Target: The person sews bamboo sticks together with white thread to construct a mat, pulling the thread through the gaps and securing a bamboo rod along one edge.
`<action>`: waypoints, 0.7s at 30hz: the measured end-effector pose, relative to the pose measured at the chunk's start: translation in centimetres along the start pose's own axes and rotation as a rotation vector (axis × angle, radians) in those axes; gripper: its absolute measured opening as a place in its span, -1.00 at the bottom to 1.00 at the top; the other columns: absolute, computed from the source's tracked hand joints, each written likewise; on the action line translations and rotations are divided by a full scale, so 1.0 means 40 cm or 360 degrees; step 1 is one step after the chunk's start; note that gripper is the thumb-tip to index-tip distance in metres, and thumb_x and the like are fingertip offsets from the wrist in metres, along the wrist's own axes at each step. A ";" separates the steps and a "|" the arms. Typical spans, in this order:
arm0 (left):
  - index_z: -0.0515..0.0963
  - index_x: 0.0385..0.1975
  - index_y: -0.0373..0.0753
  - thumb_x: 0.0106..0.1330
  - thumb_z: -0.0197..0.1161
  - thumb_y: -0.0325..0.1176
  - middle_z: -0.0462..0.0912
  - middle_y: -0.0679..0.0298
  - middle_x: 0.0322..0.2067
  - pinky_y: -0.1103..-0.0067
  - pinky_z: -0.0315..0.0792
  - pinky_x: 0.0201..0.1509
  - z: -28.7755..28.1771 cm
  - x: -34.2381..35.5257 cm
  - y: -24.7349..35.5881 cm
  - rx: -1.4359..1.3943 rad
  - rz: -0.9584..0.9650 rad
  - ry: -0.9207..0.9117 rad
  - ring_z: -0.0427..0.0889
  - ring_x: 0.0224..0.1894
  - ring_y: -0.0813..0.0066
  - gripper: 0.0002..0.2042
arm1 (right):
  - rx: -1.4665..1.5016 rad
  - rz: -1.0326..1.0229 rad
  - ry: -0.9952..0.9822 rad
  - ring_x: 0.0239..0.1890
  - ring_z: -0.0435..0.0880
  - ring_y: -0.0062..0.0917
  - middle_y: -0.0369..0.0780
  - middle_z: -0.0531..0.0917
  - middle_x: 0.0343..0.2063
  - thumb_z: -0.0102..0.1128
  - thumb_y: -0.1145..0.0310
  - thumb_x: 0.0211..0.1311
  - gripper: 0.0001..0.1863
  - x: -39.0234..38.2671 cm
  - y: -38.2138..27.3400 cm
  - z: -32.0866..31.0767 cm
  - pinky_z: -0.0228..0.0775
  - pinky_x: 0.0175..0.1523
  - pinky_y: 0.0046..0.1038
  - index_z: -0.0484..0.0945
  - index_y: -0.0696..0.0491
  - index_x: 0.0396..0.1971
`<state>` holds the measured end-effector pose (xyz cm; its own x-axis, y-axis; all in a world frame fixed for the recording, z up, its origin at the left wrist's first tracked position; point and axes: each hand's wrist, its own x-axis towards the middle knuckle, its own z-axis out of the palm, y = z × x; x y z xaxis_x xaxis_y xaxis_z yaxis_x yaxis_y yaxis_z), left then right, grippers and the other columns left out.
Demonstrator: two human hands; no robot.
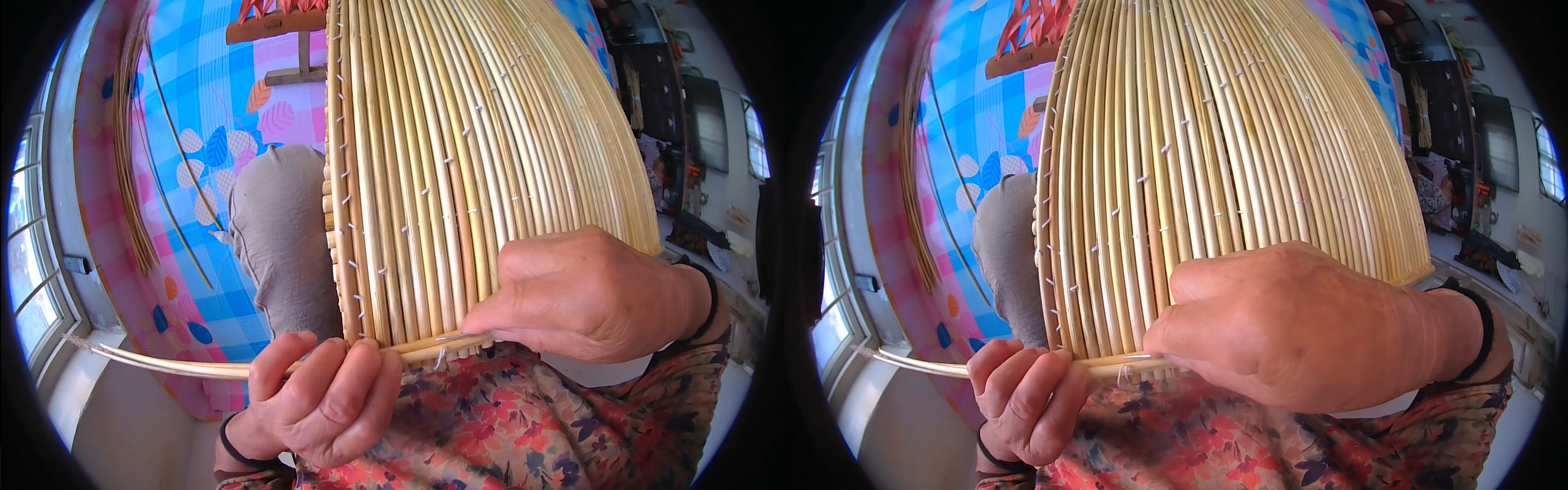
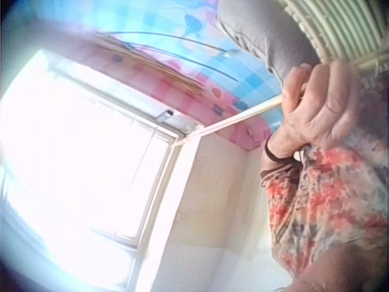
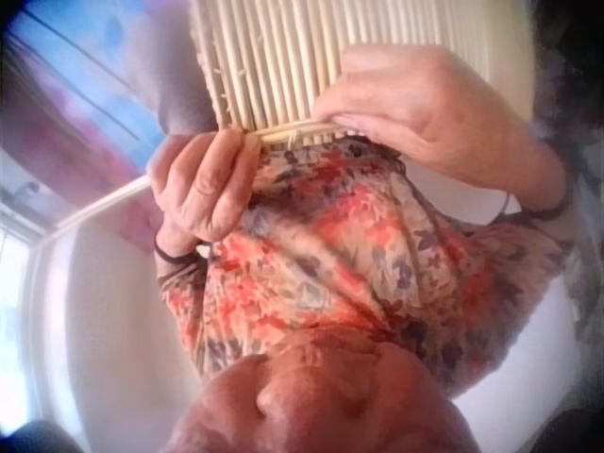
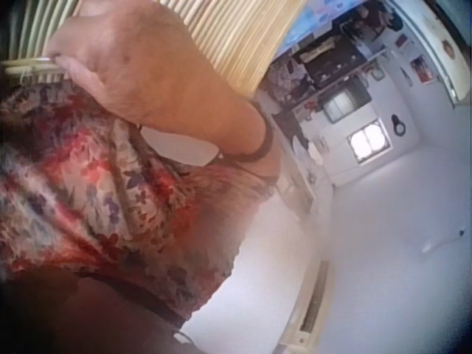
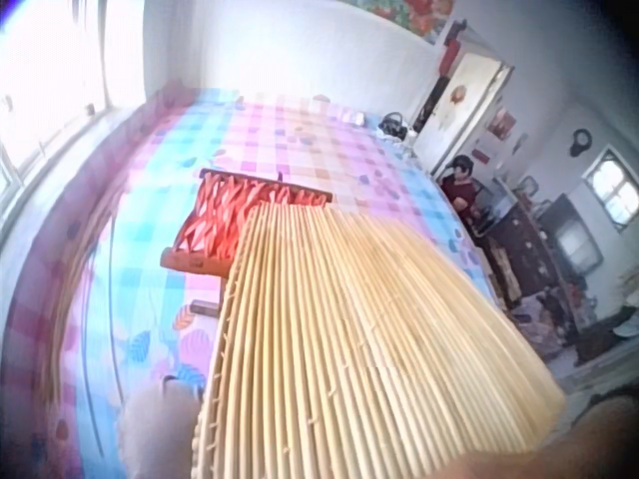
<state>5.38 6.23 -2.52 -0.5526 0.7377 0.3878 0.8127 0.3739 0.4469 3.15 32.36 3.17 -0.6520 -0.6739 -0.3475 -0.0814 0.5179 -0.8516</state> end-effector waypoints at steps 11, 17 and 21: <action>0.53 -0.31 -0.11 0.08 0.13 -0.39 0.54 0.37 -0.32 0.49 0.33 -0.16 -0.001 -0.006 0.008 0.0009 -0.0048 -0.0018 0.49 -0.35 0.55 -0.83 | -0.0221 -0.0083 -0.0001 -0.66 0.39 -0.52 -0.28 0.34 -0.64 0.28 0.51 -0.06 -0.75 0.006 -0.012 0.001 0.19 -0.67 -0.50 0.58 0.12 -0.29; 0.53 -0.31 -0.12 0.06 0.15 -0.40 0.54 0.36 -0.32 0.50 0.34 -0.19 -0.006 0.000 0.006 0.0004 -0.0049 -0.0041 0.49 -0.35 0.56 -0.82 | -0.0289 -0.0137 -0.0003 -0.65 0.40 -0.50 -0.27 0.34 -0.65 0.26 0.50 -0.05 -0.78 0.010 -0.017 0.000 0.21 -0.66 -0.49 0.57 0.13 -0.31; 0.53 -0.32 -0.13 0.01 0.20 -0.43 0.55 0.36 -0.33 0.51 0.35 -0.22 0.007 0.003 0.007 0.0043 -0.0035 0.0043 0.49 -0.35 0.54 -0.81 | -0.0261 -0.0137 -0.0033 -0.63 0.42 -0.52 -0.27 0.38 -0.62 0.20 0.50 0.02 -0.84 0.001 0.001 -0.012 0.27 -0.60 -0.51 0.56 0.15 -0.33</action>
<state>5.59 6.58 -2.56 -0.5749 0.7139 0.3999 0.8048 0.4051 0.4337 2.75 32.60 3.32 -0.6217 -0.7293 -0.2858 -0.2589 0.5356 -0.8038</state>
